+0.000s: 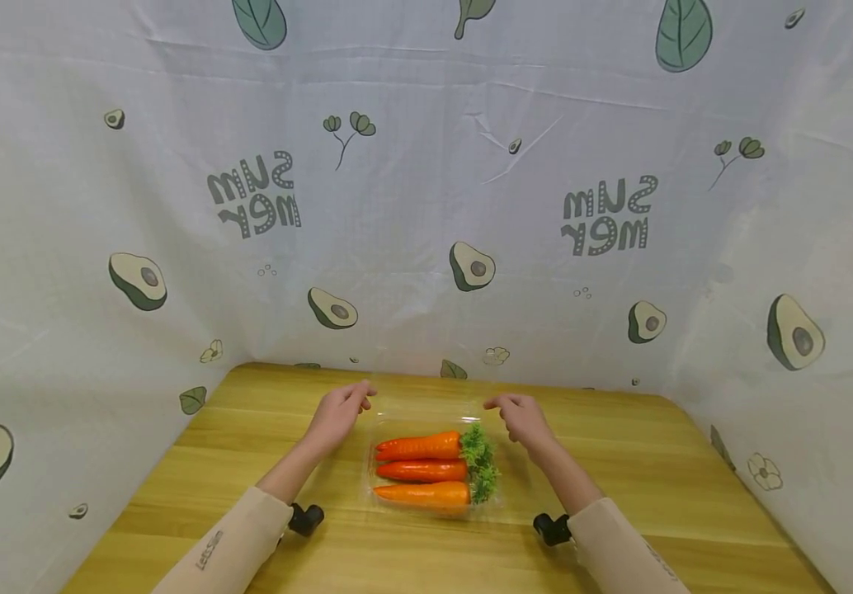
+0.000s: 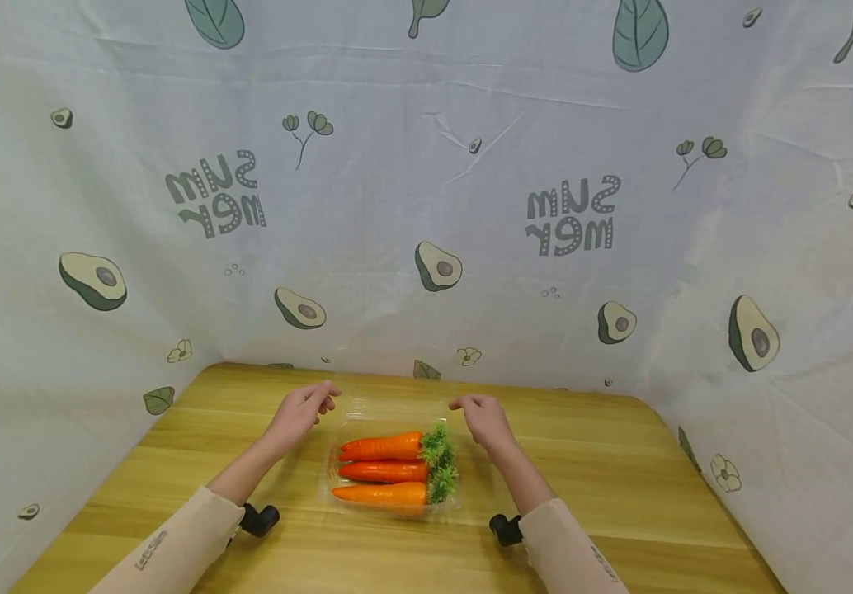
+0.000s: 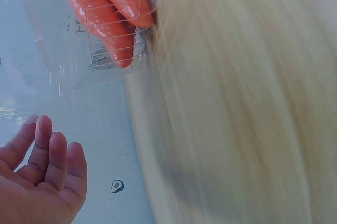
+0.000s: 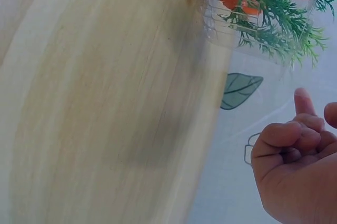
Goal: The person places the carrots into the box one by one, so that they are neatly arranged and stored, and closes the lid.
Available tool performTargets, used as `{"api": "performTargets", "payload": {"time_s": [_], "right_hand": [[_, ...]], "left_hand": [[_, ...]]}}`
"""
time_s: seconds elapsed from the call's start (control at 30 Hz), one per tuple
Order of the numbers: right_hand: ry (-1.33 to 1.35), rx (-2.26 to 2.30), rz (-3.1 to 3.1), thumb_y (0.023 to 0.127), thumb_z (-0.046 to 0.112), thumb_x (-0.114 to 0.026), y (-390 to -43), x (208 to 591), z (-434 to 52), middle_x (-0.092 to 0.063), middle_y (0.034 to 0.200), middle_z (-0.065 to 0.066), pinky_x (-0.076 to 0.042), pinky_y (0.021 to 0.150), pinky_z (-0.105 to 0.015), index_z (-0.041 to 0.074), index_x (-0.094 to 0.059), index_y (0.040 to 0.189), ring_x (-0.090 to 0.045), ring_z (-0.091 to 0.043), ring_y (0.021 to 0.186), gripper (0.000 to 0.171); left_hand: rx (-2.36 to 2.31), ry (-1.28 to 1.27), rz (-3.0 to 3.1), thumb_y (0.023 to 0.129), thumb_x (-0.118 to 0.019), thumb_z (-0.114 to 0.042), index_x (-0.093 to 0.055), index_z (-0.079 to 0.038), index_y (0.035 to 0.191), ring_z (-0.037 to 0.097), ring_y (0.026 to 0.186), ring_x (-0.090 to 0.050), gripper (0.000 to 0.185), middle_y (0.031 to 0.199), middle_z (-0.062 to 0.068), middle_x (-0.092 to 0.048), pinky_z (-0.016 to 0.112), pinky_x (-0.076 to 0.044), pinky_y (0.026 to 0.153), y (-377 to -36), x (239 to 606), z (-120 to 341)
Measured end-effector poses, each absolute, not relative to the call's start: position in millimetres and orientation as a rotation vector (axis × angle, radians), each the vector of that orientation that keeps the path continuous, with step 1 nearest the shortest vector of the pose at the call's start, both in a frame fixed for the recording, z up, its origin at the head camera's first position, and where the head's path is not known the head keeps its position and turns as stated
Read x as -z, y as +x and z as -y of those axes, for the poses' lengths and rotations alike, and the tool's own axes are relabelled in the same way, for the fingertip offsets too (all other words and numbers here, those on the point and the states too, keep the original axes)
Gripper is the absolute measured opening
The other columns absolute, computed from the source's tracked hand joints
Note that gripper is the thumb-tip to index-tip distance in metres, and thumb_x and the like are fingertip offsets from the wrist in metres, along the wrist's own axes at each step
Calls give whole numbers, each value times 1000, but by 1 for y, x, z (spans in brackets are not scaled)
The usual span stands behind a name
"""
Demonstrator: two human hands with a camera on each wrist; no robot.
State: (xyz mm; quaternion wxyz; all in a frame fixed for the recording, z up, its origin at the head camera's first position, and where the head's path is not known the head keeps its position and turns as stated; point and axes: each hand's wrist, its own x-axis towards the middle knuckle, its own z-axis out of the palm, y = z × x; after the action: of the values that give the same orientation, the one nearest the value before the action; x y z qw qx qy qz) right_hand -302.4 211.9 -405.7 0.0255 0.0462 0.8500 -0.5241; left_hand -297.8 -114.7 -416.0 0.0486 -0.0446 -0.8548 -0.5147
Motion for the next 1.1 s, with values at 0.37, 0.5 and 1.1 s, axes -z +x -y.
{"api": "performTargets", "payload": {"time_s": [0.37, 0.5, 1.1], "right_hand": [[164, 1626, -2626, 104, 26, -44, -293, 401, -213, -37, 70, 1, -37, 56, -31, 4, -72, 119, -28, -12, 51, 39], [149, 1623, -2639, 104, 30, -47, -290, 400, -213, -39, 72, 0, -39, 57, -31, 3, -72, 119, -30, -12, 50, 40], [68, 1680, -2569, 104, 25, -52, -274, 398, -219, -39, 62, 2, -39, 59, -33, -4, -66, 117, -29, -13, 52, 35]], "left_hand": [[1675, -155, 2533, 109, -37, -47, -74, -6, 113, 30, 91, -59, 55, 95, 11, -69, 30, -46, 70, -293, 415, 115], [1692, -165, 2517, 109, -37, -44, -74, -5, 110, 29, 89, -59, 54, 93, 13, -69, 30, -47, 69, -292, 417, 116], [1809, -211, 2566, 109, -43, -39, -71, -1, 116, 25, 88, -58, 48, 93, 9, -67, 33, -46, 70, -278, 417, 123]]}}
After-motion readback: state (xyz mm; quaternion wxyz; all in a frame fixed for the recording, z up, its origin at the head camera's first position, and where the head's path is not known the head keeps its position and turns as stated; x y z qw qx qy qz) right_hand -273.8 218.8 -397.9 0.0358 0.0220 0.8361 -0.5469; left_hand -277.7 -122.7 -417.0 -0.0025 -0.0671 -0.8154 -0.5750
